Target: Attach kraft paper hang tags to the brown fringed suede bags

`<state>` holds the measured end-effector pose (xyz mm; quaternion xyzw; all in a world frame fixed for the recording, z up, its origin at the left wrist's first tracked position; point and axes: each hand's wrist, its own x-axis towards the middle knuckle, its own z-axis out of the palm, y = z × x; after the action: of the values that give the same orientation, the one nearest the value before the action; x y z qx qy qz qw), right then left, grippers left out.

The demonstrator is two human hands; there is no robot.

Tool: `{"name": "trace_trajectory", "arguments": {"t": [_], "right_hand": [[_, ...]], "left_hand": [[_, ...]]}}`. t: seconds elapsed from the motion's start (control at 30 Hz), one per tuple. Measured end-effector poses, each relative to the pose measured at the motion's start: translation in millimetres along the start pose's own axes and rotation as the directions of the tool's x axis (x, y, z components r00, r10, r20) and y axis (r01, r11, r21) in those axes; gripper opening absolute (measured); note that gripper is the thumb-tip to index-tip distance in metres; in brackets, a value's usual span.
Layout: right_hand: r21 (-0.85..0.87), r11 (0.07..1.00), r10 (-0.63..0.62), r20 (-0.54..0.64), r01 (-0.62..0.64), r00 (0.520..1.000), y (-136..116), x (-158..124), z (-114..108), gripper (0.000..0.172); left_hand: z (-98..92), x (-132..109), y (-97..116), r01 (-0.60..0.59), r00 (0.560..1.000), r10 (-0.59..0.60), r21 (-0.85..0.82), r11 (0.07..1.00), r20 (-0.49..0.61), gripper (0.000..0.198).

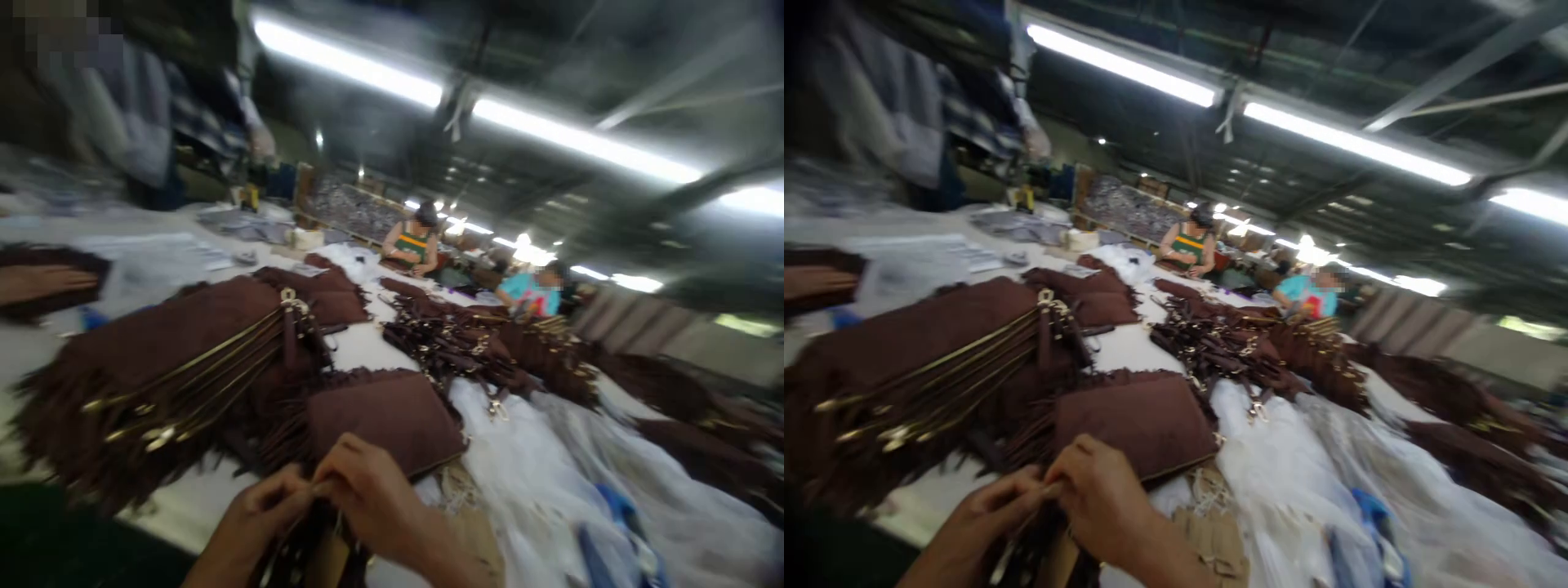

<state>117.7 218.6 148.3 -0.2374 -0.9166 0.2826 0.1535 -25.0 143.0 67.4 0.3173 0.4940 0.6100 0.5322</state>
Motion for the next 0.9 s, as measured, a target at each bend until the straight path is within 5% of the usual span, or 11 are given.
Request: {"name": "trace_trajectory", "arguments": {"t": [0.3, 0.73, 0.9], "right_hand": [[0.036, 0.999, 0.018, 0.024, -0.018, 1.0, 4, 2, -2, 0.017], [-0.199, 0.979, 0.057, 0.103, -0.036, 0.993, 2, 1, -7, 0.016], [-0.123, 0.992, 0.032, 0.118, -0.018, 0.992, -6, 4, -15, 0.016]], "left_hand": [[-10.2, 1, -11, -0.036, 0.994, 0.055, -0.186, 0.982, 0.097, 0.028], [-8.8, -15, -3, -0.143, 0.986, 0.165, 0.366, 0.92, -0.029, 0.039], [-12.4, -17, -12, -0.192, 0.97, 0.243, 0.522, 0.831, -0.03, 0.023]]}}
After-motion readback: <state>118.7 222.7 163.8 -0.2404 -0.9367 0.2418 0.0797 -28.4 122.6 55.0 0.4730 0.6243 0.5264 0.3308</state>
